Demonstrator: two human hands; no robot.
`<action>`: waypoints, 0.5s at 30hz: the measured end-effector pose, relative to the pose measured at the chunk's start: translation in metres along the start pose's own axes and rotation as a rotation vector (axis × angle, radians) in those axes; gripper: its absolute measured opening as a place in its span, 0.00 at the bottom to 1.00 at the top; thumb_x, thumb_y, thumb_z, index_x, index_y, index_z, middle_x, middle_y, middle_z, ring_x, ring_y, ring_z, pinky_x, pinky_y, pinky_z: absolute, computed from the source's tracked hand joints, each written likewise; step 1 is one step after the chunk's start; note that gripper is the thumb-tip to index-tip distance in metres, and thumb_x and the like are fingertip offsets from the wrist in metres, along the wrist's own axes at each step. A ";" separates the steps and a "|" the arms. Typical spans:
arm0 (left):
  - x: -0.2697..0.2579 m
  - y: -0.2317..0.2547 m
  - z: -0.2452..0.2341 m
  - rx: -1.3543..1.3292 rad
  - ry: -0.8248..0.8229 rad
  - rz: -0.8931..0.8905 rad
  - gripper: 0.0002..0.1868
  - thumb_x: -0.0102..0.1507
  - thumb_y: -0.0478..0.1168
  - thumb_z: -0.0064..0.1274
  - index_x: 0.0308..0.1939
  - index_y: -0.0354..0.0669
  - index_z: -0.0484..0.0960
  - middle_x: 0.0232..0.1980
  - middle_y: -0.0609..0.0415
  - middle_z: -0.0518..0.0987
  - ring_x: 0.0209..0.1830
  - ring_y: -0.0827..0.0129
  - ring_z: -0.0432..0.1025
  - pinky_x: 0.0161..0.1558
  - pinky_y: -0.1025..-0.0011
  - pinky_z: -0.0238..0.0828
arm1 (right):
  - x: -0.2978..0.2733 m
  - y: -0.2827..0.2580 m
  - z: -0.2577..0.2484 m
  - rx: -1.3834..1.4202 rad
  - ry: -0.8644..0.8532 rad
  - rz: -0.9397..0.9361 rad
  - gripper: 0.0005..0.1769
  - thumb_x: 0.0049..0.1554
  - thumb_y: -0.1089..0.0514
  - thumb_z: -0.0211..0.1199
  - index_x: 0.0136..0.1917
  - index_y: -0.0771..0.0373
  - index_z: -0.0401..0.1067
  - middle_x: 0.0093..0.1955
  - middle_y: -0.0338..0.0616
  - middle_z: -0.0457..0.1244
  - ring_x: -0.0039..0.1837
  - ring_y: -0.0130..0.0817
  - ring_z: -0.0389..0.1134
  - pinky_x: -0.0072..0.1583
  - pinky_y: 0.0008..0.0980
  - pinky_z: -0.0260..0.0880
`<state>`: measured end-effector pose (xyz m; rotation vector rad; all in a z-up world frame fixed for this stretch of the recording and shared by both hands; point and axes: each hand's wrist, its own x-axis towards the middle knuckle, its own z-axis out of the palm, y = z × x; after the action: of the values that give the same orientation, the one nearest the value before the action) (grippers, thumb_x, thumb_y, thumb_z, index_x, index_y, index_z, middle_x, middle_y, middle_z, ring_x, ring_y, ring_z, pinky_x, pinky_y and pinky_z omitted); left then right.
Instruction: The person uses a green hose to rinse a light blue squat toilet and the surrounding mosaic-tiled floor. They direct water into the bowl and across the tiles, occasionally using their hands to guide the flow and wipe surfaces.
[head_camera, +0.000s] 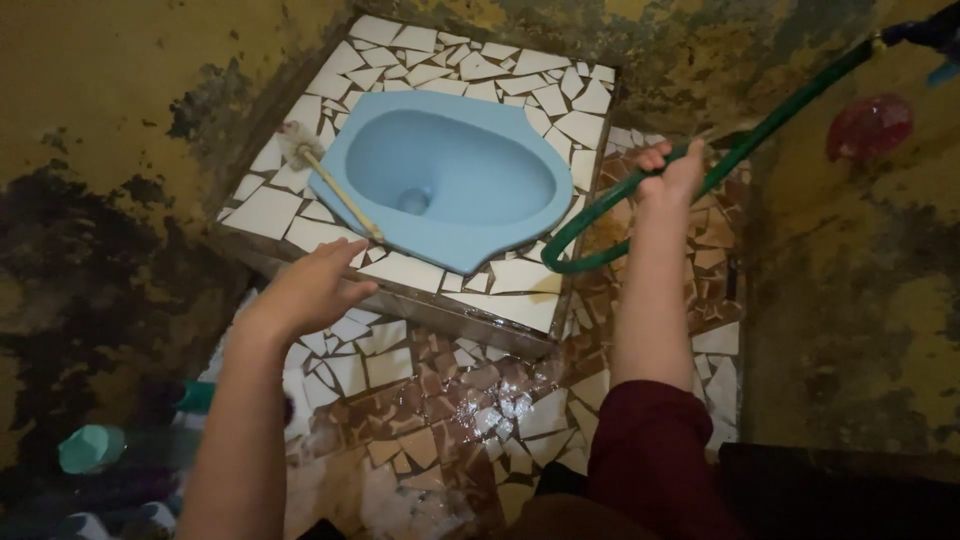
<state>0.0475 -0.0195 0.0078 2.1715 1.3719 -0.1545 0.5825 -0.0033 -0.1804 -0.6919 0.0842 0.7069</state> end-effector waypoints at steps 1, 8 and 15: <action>-0.003 0.000 -0.001 -0.003 -0.007 0.002 0.38 0.64 0.53 0.56 0.76 0.45 0.65 0.78 0.38 0.62 0.79 0.40 0.53 0.71 0.40 0.54 | -0.005 0.000 0.010 -0.018 -0.035 0.024 0.28 0.63 0.34 0.42 0.34 0.57 0.58 0.27 0.38 0.52 0.26 0.30 0.49 0.28 0.28 0.52; -0.032 0.003 -0.019 0.009 -0.012 -0.031 0.39 0.64 0.55 0.55 0.76 0.48 0.64 0.78 0.40 0.61 0.79 0.41 0.53 0.71 0.39 0.54 | -0.031 0.015 0.054 -0.079 -0.234 0.033 0.22 0.57 0.28 0.57 0.44 0.44 0.64 0.31 0.40 0.56 0.27 0.33 0.50 0.30 0.31 0.50; -0.021 -0.037 -0.012 0.051 0.007 -0.025 0.38 0.65 0.52 0.54 0.77 0.48 0.64 0.78 0.38 0.62 0.78 0.40 0.54 0.70 0.39 0.54 | -0.061 0.052 0.076 -0.169 -0.187 -0.055 0.11 0.65 0.37 0.55 0.52 0.37 0.58 0.32 0.49 0.60 0.24 0.42 0.54 0.26 0.37 0.53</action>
<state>0.0029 -0.0182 0.0114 2.1991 1.4142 -0.1931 0.4920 0.0370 -0.1318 -0.7833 -0.1672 0.7276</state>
